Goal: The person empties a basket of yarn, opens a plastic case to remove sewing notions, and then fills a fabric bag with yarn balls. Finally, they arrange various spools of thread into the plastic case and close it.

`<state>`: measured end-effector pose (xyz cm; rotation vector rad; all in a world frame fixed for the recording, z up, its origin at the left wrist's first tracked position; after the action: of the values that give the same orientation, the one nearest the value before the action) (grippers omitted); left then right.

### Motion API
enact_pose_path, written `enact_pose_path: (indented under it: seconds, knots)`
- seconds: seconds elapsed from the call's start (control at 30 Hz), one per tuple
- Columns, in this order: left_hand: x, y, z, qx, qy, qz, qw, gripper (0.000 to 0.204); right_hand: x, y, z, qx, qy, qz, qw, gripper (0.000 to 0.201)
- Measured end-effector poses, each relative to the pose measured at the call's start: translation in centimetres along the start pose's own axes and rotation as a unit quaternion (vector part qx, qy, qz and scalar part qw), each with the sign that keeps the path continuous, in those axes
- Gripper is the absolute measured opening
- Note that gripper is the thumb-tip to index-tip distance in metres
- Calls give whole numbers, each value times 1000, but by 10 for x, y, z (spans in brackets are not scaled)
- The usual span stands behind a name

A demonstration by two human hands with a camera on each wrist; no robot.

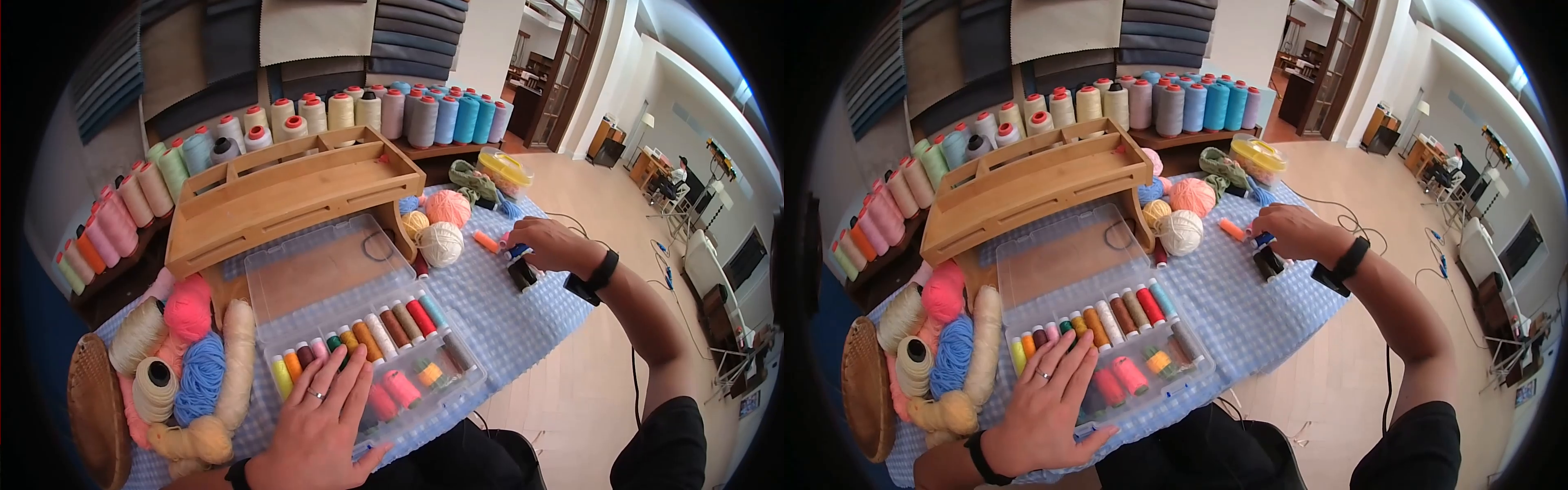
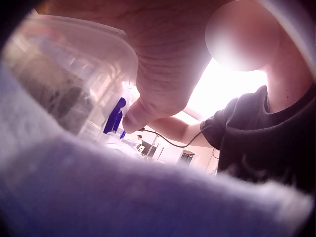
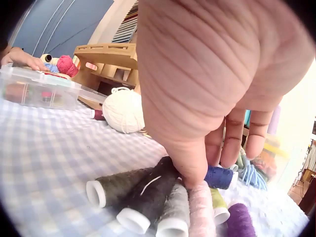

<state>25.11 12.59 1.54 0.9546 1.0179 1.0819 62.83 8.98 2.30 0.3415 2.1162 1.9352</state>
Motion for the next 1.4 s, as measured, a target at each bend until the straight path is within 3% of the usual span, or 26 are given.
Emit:
enact_pose_path:
  seconds: [0.2, 0.27, 0.3, 0.43, 0.73, 1.1, 1.4]
  knots:
    - [1, 0, 0, -1, 2, -2, 1000, 88, -15, 10, 3, -42, -24, 4, 999, 30]
    - [1, 0, 0, 3, 3, 0, 1000, 88, -34, 15, 2, -38, -107, 105, 988, 31]
    - [1, 1, 1, 2, 2, -1, 1000, 88, -34, 17, -1, -38, -108, 104, 988, 31]
    - [1, 0, 1, 7, 1, 2, 1000, 88, -38, -10, -20, 74, -184, 179, 964, 39]
    - [0, 0, 2, 12, 6, -2, 1000, 88, -12, -13, -26, 62, -219, 192, 955, 27]
    - [0, 0, 1, 7, 5, -1, 1000, 87, 4, -29, -14, 171, -259, 228, 923, 44]
    - [1, -1, -2, 0, 7, -1, 1000, 87, 0, -36, -9, 205, -282, 257, 901, 41]
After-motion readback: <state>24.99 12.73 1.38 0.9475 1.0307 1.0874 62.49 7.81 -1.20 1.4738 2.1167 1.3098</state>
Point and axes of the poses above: each hand's wrist, its own z-axis towards the middle knuckle, its own y-axis out of the back of the hand, x = y × z, the point moved 8 cm from there along z, towards the middle knuckle, and after that the axes turned 15 degrees about -y, right-handed, at the moved point
